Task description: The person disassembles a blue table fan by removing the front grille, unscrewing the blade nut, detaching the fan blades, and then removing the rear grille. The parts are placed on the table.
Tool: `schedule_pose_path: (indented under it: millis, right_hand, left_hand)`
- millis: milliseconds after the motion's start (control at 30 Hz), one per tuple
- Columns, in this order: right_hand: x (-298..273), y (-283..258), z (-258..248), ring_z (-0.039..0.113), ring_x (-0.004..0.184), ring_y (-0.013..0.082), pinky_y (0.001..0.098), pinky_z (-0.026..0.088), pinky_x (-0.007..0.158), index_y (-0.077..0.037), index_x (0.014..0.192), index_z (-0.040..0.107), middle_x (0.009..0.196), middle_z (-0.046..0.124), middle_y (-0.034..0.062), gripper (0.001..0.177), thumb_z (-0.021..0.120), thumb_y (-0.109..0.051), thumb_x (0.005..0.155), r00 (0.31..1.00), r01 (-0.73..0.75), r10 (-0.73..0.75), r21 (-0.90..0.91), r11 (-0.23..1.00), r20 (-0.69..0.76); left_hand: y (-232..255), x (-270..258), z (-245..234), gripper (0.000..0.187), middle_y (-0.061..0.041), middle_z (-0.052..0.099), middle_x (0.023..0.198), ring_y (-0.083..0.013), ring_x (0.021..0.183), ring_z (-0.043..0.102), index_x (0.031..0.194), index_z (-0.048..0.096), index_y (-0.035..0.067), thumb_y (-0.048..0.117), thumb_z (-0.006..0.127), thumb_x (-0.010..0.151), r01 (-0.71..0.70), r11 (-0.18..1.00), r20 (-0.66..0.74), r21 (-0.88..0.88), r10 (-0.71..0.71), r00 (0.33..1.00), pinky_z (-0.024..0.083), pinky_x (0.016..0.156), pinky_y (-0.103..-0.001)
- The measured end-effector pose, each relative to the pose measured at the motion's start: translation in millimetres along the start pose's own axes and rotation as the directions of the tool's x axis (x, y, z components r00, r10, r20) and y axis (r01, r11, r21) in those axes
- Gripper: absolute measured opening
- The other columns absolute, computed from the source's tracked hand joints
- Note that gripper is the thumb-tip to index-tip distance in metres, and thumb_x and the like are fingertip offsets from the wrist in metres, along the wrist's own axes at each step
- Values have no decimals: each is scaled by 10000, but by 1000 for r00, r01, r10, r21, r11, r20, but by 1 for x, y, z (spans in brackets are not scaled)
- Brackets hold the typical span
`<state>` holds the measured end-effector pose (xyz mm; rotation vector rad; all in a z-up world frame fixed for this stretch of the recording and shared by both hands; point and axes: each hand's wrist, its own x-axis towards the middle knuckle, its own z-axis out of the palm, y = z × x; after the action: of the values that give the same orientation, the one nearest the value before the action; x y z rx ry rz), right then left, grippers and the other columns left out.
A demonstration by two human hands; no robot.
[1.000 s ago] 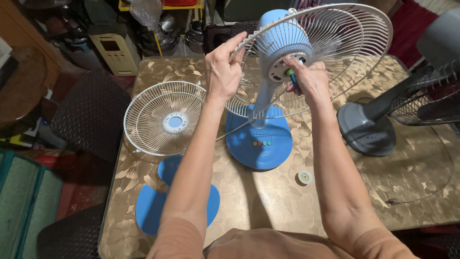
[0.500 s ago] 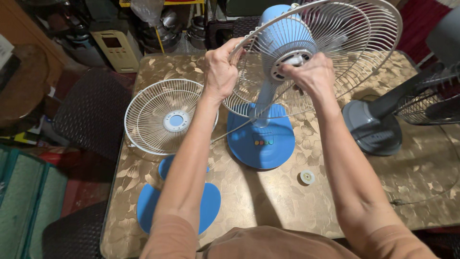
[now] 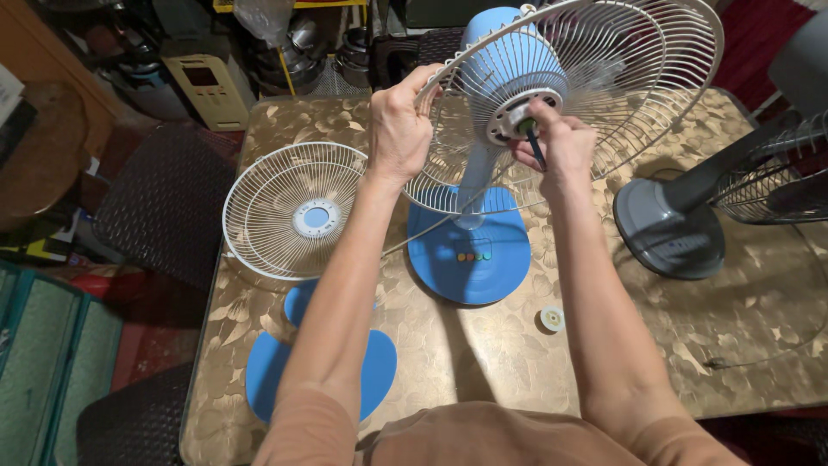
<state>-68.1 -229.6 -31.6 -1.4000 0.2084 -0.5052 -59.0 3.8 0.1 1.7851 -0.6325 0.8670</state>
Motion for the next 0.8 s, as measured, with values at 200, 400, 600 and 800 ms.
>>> schedule_pose_path:
  millis: [200, 400, 600, 800]
  right_hand:
    - [-3, 4, 14, 632, 661, 251, 422, 519, 581, 27, 800, 627, 756, 652, 118, 271, 847, -129, 767, 699, 529, -693, -781, 333, 177]
    - [-20, -14, 4, 680, 763, 242, 399, 556, 672, -41, 865, 676, 832, 713, 90, 142, 788, -100, 802, 403, 827, -842, -537, 167, 359]
    - [-6, -23, -1, 678, 623, 168, 338, 542, 586, -34, 828, 739, 751, 731, 90, 273, 831, -290, 850, 983, 128, -172, -440, 889, -62]
    - [-17, -10, -1, 713, 820, 229, 356, 576, 725, -40, 809, 765, 900, 747, 122, 103, 809, -131, 788, 498, 731, -779, -668, 140, 382]
  left_hand:
    - [-2, 1, -3, 218, -114, 776, 906, -223, 812, 783, 1198, 717, 92, 62, 637, 998, -23, 1000, -3, 15, 23, 1000, 576, 685, -339]
    - [-1, 3, -3, 197, -132, 772, 872, -236, 785, 783, 1177, 724, 94, 79, 655, 993, 7, 1000, 7, 15, -7, 1000, 563, 667, -350]
    - [2, 2, -1, 218, -145, 763, 899, -253, 814, 783, 1188, 715, 88, 46, 638, 988, -29, 1000, -6, 8, 29, 1000, 570, 686, -350]
    - [3, 5, -2, 194, -156, 761, 905, -257, 816, 781, 1178, 714, 74, 49, 648, 997, -36, 999, 11, -17, 36, 999, 568, 687, -348]
